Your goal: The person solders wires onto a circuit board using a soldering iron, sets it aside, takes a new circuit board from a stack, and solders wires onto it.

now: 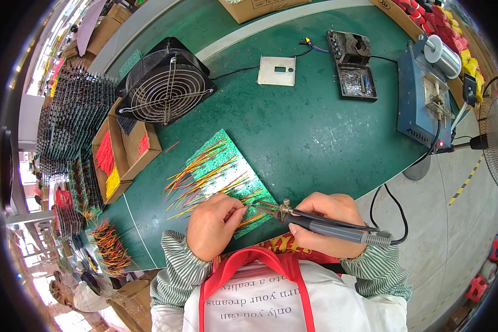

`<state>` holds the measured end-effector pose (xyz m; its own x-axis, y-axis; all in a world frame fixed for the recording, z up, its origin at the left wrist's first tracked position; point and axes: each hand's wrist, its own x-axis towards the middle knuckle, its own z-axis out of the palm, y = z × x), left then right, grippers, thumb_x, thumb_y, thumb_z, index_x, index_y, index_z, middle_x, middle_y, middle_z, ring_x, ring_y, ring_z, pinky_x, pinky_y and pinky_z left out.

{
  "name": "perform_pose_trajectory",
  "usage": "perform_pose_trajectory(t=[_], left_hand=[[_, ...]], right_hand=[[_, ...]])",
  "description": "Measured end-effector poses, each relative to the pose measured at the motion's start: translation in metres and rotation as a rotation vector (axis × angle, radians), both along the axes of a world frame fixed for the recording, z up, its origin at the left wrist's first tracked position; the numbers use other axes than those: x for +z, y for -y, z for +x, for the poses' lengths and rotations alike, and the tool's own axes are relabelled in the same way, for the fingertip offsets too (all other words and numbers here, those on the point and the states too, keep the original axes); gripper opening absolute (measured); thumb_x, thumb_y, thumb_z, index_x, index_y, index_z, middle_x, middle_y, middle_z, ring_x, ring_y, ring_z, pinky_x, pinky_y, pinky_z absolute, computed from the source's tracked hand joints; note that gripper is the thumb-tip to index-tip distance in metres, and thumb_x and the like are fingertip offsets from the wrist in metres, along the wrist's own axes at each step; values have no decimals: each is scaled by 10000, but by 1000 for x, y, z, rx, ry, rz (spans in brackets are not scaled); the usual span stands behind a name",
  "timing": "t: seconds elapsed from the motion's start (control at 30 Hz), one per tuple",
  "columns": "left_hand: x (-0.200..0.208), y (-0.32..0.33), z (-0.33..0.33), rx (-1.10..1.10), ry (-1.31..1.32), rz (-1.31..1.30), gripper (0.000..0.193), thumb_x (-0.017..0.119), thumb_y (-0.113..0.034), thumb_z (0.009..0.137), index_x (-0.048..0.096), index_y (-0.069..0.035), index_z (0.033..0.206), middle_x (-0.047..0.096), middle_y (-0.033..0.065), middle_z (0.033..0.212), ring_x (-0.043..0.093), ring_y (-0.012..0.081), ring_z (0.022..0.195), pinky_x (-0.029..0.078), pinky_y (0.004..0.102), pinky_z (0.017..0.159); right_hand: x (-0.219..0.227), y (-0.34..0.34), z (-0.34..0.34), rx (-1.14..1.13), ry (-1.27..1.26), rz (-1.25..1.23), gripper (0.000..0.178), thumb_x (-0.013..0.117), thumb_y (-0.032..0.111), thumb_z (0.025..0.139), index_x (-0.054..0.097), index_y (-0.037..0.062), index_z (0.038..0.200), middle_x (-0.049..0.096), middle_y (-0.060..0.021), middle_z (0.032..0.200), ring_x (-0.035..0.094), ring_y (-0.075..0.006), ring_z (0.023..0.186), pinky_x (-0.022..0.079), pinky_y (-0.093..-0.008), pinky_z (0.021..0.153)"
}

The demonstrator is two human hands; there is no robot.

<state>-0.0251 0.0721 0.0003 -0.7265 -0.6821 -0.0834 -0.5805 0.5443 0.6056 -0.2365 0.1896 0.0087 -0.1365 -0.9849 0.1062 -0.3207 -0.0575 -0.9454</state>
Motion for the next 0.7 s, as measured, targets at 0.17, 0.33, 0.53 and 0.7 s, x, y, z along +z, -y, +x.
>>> perform_pose_trajectory(t=[0.17, 0.33, 0.53, 0.7], left_hand=[[-1, 1, 0, -2, 5, 1, 85, 662, -104, 781, 633, -24, 783, 570, 95, 703, 572, 259, 635, 454, 359, 578], [3, 1, -1, -20, 16, -31, 75, 658, -95, 781, 636, -23, 786, 592, 102, 730, 588, 267, 656, 463, 361, 584], [25, -2, -9, 0, -14, -195, 69, 660, -80, 772, 635, -17, 788, 614, 104, 753, 613, 278, 696, 486, 362, 608], [-3, 0, -19, -34, -48, -47, 84, 661, -115, 783, 634, -37, 795, 592, 98, 727, 586, 272, 623, 461, 353, 562]], right_hand=[[0, 0, -1, 9, 5, 10, 190, 720, 68, 695, 567, 8, 791, 618, -54, 636, 591, -124, 510, 439, -244, 471], [0, -3, -5, -37, -3, -7, 181, 717, 72, 699, 567, 20, 785, 618, -45, 631, 589, -115, 510, 434, -238, 467], [7, -10, -13, -70, -66, 29, 190, 719, 89, 693, 564, 25, 784, 613, -45, 627, 585, -118, 506, 437, -237, 475], [8, -12, -14, -104, -79, 33, 183, 712, 87, 693, 564, 28, 784, 613, -46, 631, 584, -119, 505, 439, -237, 483]])
